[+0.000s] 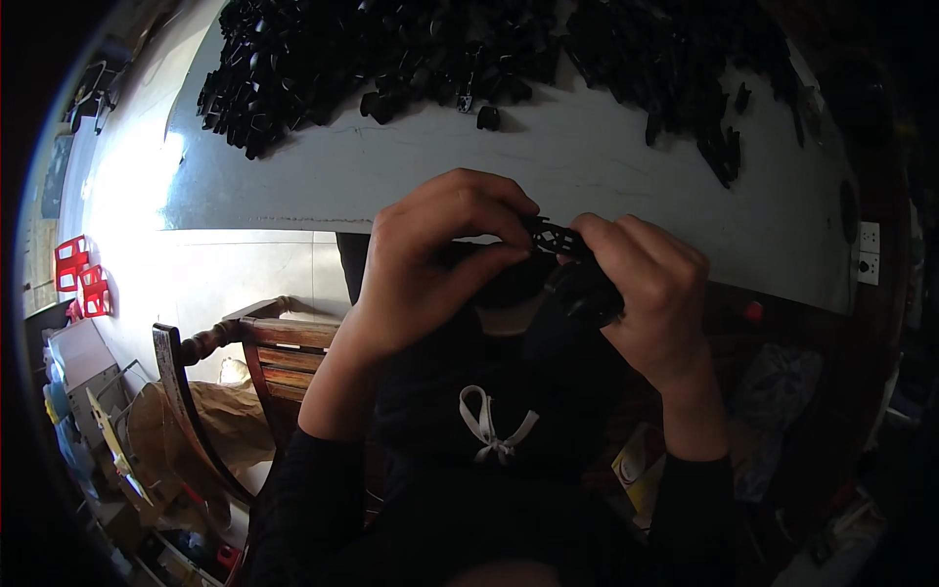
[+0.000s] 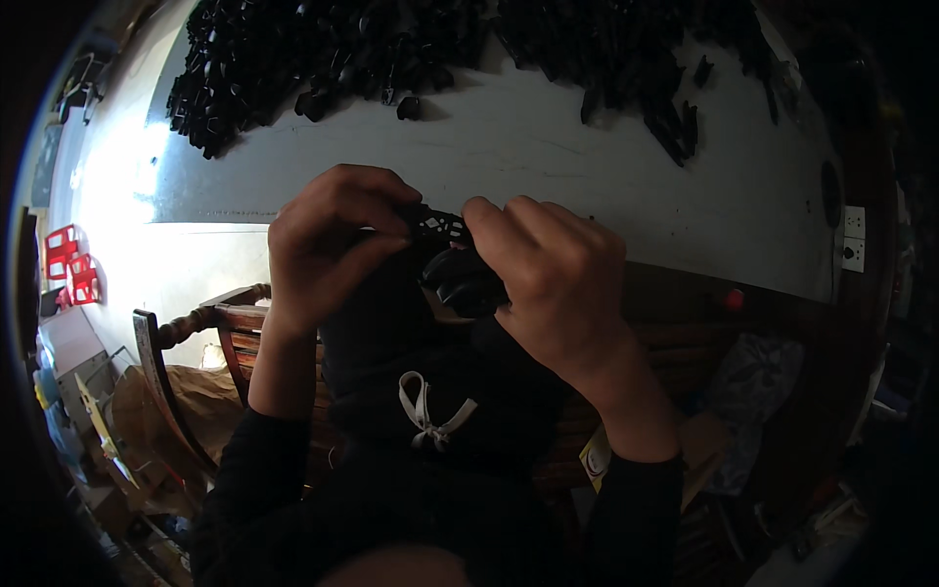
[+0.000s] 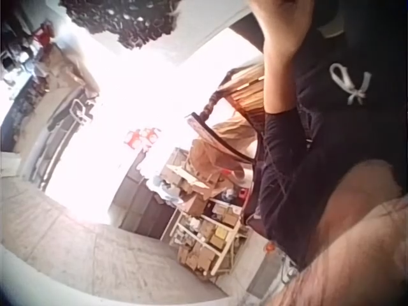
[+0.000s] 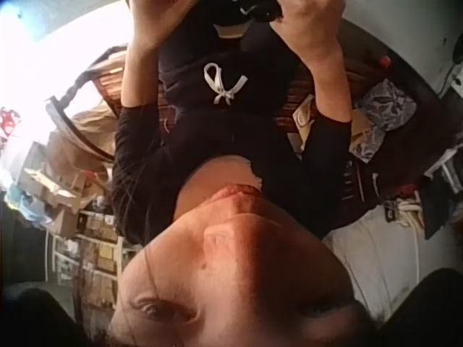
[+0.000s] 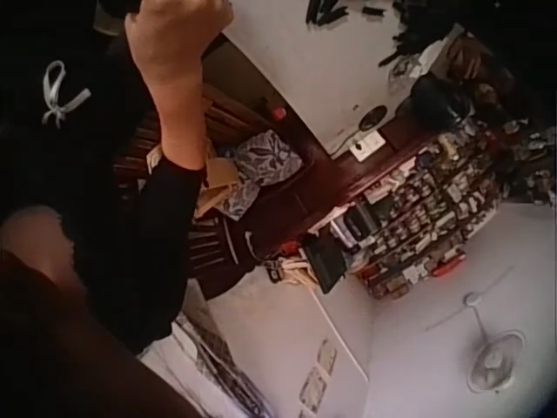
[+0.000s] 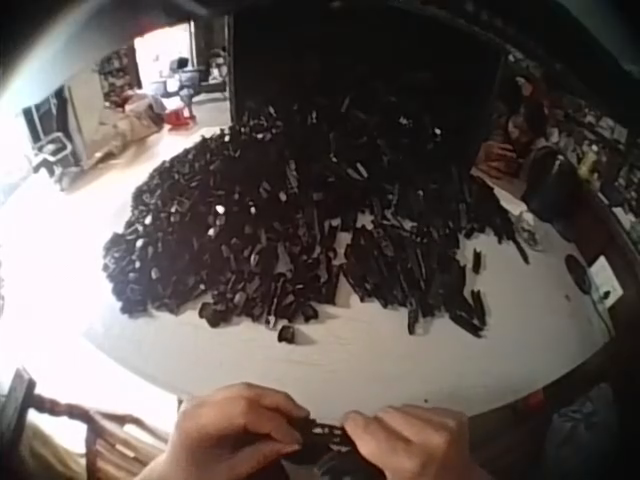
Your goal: The person is assembling small black plastic components on a table.
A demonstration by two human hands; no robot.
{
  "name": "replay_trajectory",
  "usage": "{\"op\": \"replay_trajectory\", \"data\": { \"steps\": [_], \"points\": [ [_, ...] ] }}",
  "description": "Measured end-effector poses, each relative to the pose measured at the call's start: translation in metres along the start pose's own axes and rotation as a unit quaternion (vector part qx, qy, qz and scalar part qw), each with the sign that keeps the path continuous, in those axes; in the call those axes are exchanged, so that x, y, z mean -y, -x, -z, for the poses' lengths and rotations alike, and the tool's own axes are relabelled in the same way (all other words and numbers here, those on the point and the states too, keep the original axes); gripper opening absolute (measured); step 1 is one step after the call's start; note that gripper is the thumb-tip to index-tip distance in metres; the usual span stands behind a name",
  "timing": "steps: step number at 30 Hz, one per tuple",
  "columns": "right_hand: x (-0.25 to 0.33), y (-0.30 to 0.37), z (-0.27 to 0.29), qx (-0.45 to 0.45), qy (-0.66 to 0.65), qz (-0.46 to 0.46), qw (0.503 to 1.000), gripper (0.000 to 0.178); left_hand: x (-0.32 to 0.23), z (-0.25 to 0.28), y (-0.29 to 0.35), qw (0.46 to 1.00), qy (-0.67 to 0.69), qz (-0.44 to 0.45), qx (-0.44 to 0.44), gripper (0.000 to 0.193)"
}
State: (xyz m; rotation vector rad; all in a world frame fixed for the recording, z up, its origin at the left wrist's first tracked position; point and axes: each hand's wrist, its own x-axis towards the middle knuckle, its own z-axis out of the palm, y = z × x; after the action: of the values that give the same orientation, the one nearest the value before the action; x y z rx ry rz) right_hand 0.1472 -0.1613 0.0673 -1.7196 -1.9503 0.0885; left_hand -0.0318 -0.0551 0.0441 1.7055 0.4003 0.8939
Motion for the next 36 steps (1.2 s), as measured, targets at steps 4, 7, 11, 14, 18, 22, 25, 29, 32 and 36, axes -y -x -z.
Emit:
{"op": "replay_trajectory", "data": {
  "steps": [4, 7, 11, 14, 18, 22, 25, 29, 32, 36],
  "points": [
    [0.002, 0.0, -0.002, -0.002, 0.04, 0.014, 0.999, 0.027, -0.002, 0.0, 0.002, 0.999, -0.035, -0.01, -0.007, 0.015],
    [0.004, 0.0, -0.005, -0.029, 0.057, 0.03, 0.998, 0.02, -0.001, -0.001, 0.006, 0.999, -0.041, -0.008, -0.017, 0.014],
    [0.006, 0.002, -0.004, -0.039, 0.084, 0.036, 0.995, 0.014, 0.001, 0.001, 0.007, 0.999, -0.042, 0.011, -0.008, 0.015],
    [0.004, 0.003, 0.0, -0.008, 0.065, 0.05, 0.997, 0.014, -0.001, 0.006, 0.005, 0.994, -0.084, -0.043, 0.049, 0.018],
    [0.007, 0.004, -0.002, 0.007, 0.026, 0.048, 0.998, 0.015, -0.005, 0.002, 0.005, 0.992, -0.054, -0.027, 0.106, 0.014],
    [0.024, 0.013, -0.011, 0.071, -0.005, 0.104, 0.992, 0.021, -0.002, -0.022, 0.015, 0.939, 0.324, 0.077, 0.087, 0.043],
    [0.033, 0.019, -0.018, 0.037, -0.072, 0.106, 0.991, 0.02, 0.001, -0.028, 0.019, 0.932, 0.345, 0.005, 0.114, 0.043],
    [0.037, 0.021, -0.027, 0.022, -0.231, 0.028, 0.972, 0.025, -0.005, -0.026, 0.014, 0.955, 0.266, 0.054, 0.12, 0.062],
    [0.009, 0.015, -0.024, 0.091, 0.007, 0.098, 0.991, 0.028, 0.01, -0.023, -0.009, 0.99, 0.117, -0.072, 0.04, 0.028],
    [-0.068, -0.008, -0.009, -0.026, 0.147, -0.079, 0.986, 0.035, 0.047, 0.01, -0.043, 0.923, -0.343, -0.166, -0.052, 0.017]
  ]
}}
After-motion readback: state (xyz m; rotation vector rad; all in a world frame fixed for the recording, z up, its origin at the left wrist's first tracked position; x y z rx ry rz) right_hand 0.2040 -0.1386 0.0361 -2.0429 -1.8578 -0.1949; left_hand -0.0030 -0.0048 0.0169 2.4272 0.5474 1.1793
